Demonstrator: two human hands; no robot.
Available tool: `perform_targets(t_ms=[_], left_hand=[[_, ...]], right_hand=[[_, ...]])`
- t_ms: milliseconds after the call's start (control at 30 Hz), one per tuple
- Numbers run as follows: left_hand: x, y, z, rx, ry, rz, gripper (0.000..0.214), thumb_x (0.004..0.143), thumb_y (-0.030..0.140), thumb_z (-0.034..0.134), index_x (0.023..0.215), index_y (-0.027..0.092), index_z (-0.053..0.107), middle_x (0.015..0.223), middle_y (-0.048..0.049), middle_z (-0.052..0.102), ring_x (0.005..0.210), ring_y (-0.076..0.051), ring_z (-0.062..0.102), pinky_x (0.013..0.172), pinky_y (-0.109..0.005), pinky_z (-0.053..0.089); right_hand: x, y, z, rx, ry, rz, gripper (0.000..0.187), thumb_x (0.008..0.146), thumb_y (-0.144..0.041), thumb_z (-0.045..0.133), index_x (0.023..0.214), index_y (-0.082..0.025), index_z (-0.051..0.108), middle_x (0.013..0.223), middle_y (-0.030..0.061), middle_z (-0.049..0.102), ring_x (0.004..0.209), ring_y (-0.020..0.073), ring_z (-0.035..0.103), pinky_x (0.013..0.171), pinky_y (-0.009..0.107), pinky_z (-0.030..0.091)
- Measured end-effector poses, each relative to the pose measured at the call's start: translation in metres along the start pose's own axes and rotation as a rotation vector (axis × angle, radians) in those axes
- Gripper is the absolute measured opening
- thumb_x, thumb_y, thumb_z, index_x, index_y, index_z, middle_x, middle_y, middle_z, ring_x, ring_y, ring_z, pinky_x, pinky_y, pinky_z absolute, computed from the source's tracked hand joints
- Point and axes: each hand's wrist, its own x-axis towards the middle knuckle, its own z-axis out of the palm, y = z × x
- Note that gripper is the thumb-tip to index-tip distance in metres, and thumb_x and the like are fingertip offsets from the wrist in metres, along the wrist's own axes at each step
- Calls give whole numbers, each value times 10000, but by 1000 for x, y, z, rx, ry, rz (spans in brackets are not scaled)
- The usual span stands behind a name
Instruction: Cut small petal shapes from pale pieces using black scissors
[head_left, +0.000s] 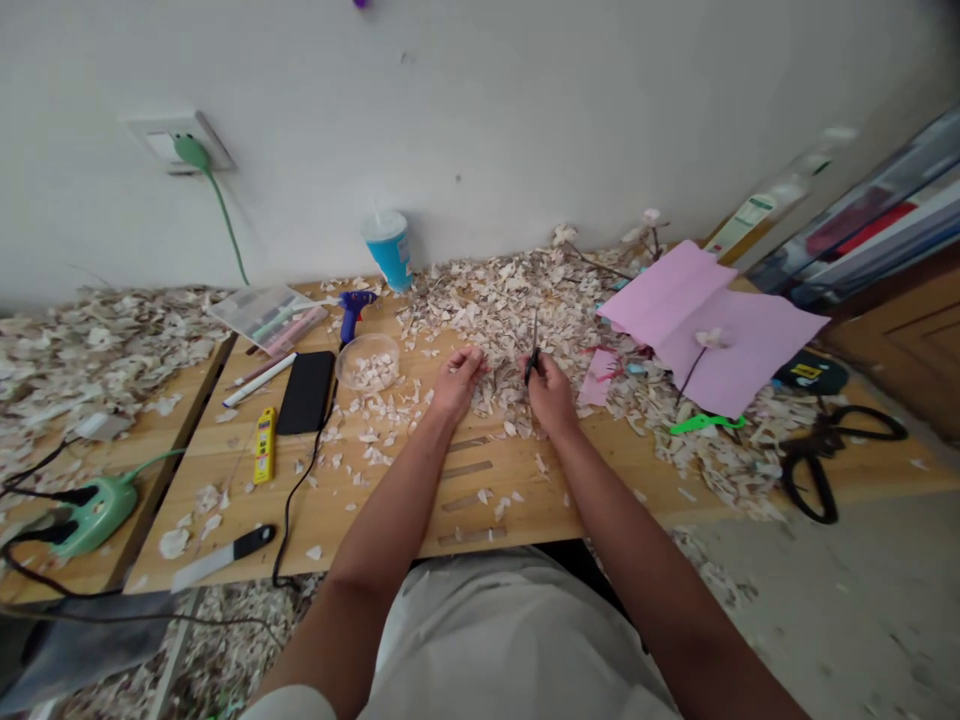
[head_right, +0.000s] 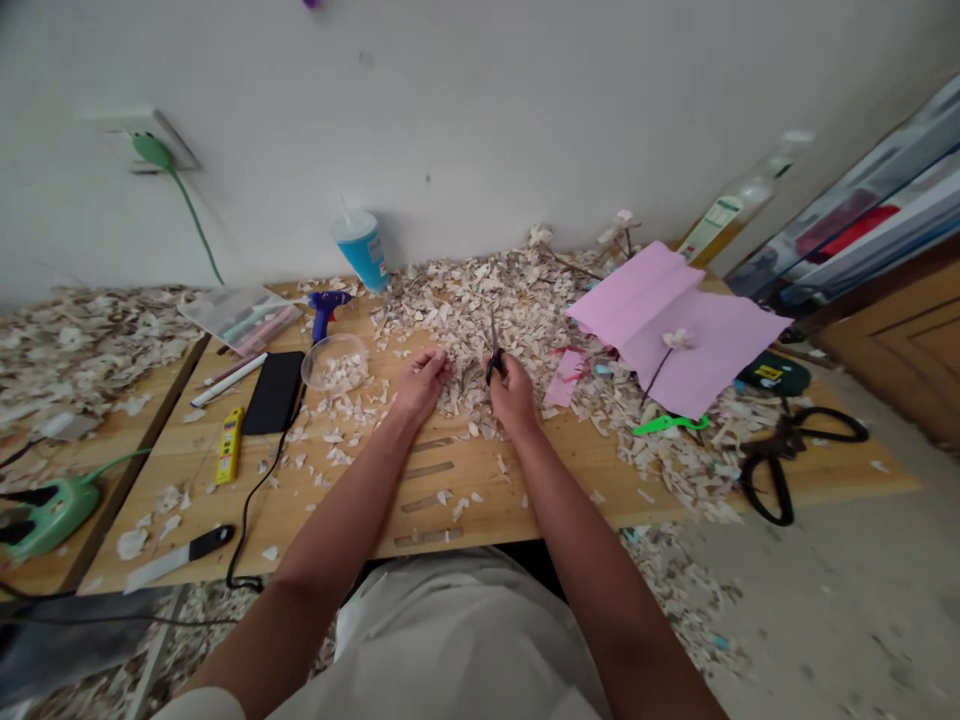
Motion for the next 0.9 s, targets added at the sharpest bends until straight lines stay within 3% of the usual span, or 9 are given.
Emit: perform_targets(t_ms=[133,233,433,600,733,900], left_hand=[[2,0,-2,3,2,25,432,553,322,897,885,181,660,757,34,620,692,-72,583,772,-242,514],[2,-1,-2,-20,0,12,419,559,321,899,837,163,628,743,30,619,682,-77,599,775,-256,525],[-5,3,2,-120,-74,-87,449,602,311,888,780,171,500,904,-37,689,893,-194,694,900,-413,544],[-4,3,1,-96,-39,-64,436,606,287,883,779,179,498,731,23,635,673,-102,628,822,-353,564],[-3,2,0,-80,-63,-58,388,620,313,874,750,170,537,629,51,547,606,-76,567,819,-325,559],[-1,3,0,-120,9,-28,374,678,429,820,752,164,566,724,12,607,653,-99,604,765,-319,558]], right_hand=[[2,3,4,-158,-42,-107,308,883,-398,487,1087,-202,610,1005,93,647,967,233,586,905,399,465],[2,5,6,-247,-65,-149,380,840,-477,578,1089,-191,595,1039,112,620,1002,254,559,913,408,455],[1,5,6,-360,-144,-171,331,847,-439,567,1073,-198,591,977,102,621,959,268,545,864,410,444],[-1,4,6,-500,-244,-204,266,851,-357,539,1046,-193,613,919,101,616,936,278,539,842,407,433],[-2,4,6,-489,-216,-198,272,854,-353,534,1057,-193,618,924,105,621,932,277,537,833,402,438],[-1,1,7,-456,-185,-198,246,861,-370,542,1024,-204,621,931,96,642,933,275,542,827,393,438]])
